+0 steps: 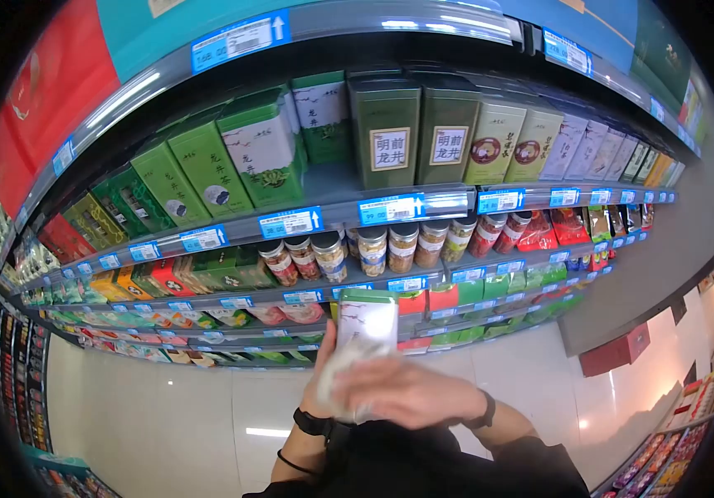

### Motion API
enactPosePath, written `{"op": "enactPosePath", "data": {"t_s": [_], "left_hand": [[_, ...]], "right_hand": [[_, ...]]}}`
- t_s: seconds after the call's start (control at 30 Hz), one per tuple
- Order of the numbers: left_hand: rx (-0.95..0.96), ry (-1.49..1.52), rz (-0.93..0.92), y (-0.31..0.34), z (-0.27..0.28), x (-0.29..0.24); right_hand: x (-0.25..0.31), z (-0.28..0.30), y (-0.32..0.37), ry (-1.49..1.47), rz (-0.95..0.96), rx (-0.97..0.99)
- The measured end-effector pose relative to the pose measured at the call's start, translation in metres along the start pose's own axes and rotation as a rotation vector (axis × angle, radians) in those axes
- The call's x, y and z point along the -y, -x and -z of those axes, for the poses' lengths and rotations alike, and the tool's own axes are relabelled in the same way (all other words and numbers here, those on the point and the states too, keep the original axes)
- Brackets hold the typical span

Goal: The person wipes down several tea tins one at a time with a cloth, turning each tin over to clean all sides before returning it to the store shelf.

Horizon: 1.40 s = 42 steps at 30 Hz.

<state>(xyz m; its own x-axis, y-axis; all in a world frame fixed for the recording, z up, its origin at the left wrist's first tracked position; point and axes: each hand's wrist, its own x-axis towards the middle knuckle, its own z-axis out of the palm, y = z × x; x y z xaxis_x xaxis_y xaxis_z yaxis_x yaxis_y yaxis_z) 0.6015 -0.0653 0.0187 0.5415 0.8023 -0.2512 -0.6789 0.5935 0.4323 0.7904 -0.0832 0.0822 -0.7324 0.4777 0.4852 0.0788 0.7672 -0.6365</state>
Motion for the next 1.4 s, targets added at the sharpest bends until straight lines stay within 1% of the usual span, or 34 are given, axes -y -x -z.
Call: {"op": "enactPosePath", "data": {"t_s": [0.03, 0.07, 0.1, 0.13, 0.17, 0.2, 0.23, 0.3, 0.33, 0.37, 0.43, 0.47, 0.5, 0.53, 0.57, 0.63, 0.67, 0.7, 0.73, 0.77, 0.8, 0.83, 0.87, 0.9, 0.97, 1.0, 1.07, 1.1, 1.17, 1.2, 1.23, 1.3, 1.37, 1.4], "left_hand": [[0.05, 0.116, 0.105, 0.0, -0.013, -0.001], [0.012, 0.029, 0.078, -0.001, -0.018, 0.002], [0.006, 0.028, 0.073, -0.005, -0.017, 0.007], [0.039, 0.114, 0.104, -0.01, -0.011, 0.013], [0.071, 0.202, 0.131, -0.015, -0.005, 0.021], [0.074, 0.342, 0.106, -0.022, -0.003, 0.028], [0.069, 0.342, 0.099, -0.022, -0.002, 0.036], [-0.023, -0.141, 0.009, -0.025, -0.007, 0.048], [-0.102, -0.178, -0.055, -0.031, -0.011, 0.055], [-0.111, -0.176, -0.057, -0.033, -0.009, 0.053], [-0.025, -0.276, -0.049, -0.037, -0.014, 0.041], [-0.054, 0.054, 0.066, -0.031, -0.02, 0.04], [-0.056, 0.045, 0.073, -0.032, -0.015, 0.039], [-0.06, 0.016, 0.038, -0.036, -0.007, 0.036], [-0.063, -0.01, 0.005, -0.039, -0.002, 0.032], [-0.074, -0.019, 0.012, -0.035, -0.008, 0.027], [-0.13, 0.056, 0.049, -0.034, -0.01, 0.023], [-0.184, 0.13, 0.085, -0.034, -0.014, 0.018], [-0.143, 0.032, 0.017, -0.036, -0.021, 0.014], [-0.136, 0.031, 0.023, -0.037, -0.009, 0.012], [-0.185, -0.074, 0.004, -0.042, 0.013, 0.013], [-0.234, -0.179, -0.016, -0.045, 0.035, 0.013], [-0.247, -0.202, -0.004, -0.046, 0.051, 0.008], [-0.242, -0.198, -0.006, -0.041, 0.046, 0.002], [-0.154, -0.193, -0.038, -0.028, 0.031, -0.008], [-0.152, -0.183, -0.039, -0.026, 0.033, -0.008], [0.015, -0.099, -0.056, -0.022, 0.037, -0.009], [0.017, -0.092, -0.061, -0.021, 0.042, -0.011], [0.049, -0.042, 0.018, -0.022, 0.052, -0.014], [0.054, -0.039, 0.02, -0.018, 0.05, -0.017], [0.031, -0.029, 0.04, -0.012, 0.044, -0.021], [-0.019, -0.014, 0.084, 0.002, 0.032, -0.029], [-0.03, -0.059, 0.08, 0.0, 0.041, -0.035], [0.045, 0.056, 0.164, -0.008, 0.062, -0.039]], "right_hand": [[-0.003, -0.006, 0.009, -0.121, 0.075, 0.065], [-0.006, 0.0, 0.018, -0.175, 0.056, 0.093], [-0.006, 0.007, 0.026, -0.23, 0.036, 0.122], [-0.009, 0.02, 0.032, -0.24, 0.04, 0.125], [-0.014, 0.039, 0.034, -0.155, -0.022, 0.014], [-0.019, 0.053, 0.036, -0.069, -0.083, -0.096], [-0.023, 0.06, 0.038, -0.075, -0.078, -0.092], [-0.029, 0.07, 0.043, 0.126, -0.232, -0.432], [-0.034, 0.069, 0.044, 0.134, -0.146, -0.348], [-0.032, 0.065, 0.044, 0.124, -0.147, -0.345], [-0.023, 0.048, 0.048, 0.037, 0.028, -0.034], [-0.021, 0.039, 0.048, -0.095, 0.093, 0.084], [-0.021, 0.031, 0.049, -0.219, 0.162, 0.197], [-0.019, 0.023, 0.055, -0.298, 0.162, 0.225], [-0.018, 0.024, 0.057, -0.369, 0.099, 0.267], [-0.028, 0.024, 0.053, -0.36, 0.097, 0.098], [-0.034, 0.034, 0.05, -0.264, 0.026, 0.03], [-0.036, 0.041, 0.046, -0.259, 0.025, 0.03], [-0.038, 0.046, 0.042, -0.086, -0.121, -0.144], [-0.038, 0.046, 0.038, 0.09, -0.267, -0.318], [-0.038, 0.042, 0.034, 0.098, -0.27, -0.32], [-0.039, 0.037, 0.029, -0.01, -0.315, -0.417], [-0.041, 0.031, 0.024, -0.12, -0.358, -0.512], [-0.042, 0.024, 0.02, -0.115, -0.358, -0.508], [-0.042, 0.009, 0.015, -0.235, -0.363, -0.566], [-0.043, 0.001, 0.014, -0.232, -0.367, -0.557], [-0.045, -0.013, 0.011, -0.468, -0.347, -0.583], [-0.044, -0.019, 0.009, -0.466, -0.349, -0.574], [-0.041, -0.028, 0.002, -0.068, -0.206, -0.301], [-0.029, -0.026, -0.008, -0.065, -0.18, -0.182], [-0.025, -0.028, -0.009, -0.059, -0.183, -0.183], [-0.017, -0.035, -0.007, -0.147, -0.068, 0.038], [-0.018, -0.023, -0.008, -0.13, -0.073, 0.068], [-0.023, -0.013, -0.007, -0.112, -0.12, -0.018]]}}
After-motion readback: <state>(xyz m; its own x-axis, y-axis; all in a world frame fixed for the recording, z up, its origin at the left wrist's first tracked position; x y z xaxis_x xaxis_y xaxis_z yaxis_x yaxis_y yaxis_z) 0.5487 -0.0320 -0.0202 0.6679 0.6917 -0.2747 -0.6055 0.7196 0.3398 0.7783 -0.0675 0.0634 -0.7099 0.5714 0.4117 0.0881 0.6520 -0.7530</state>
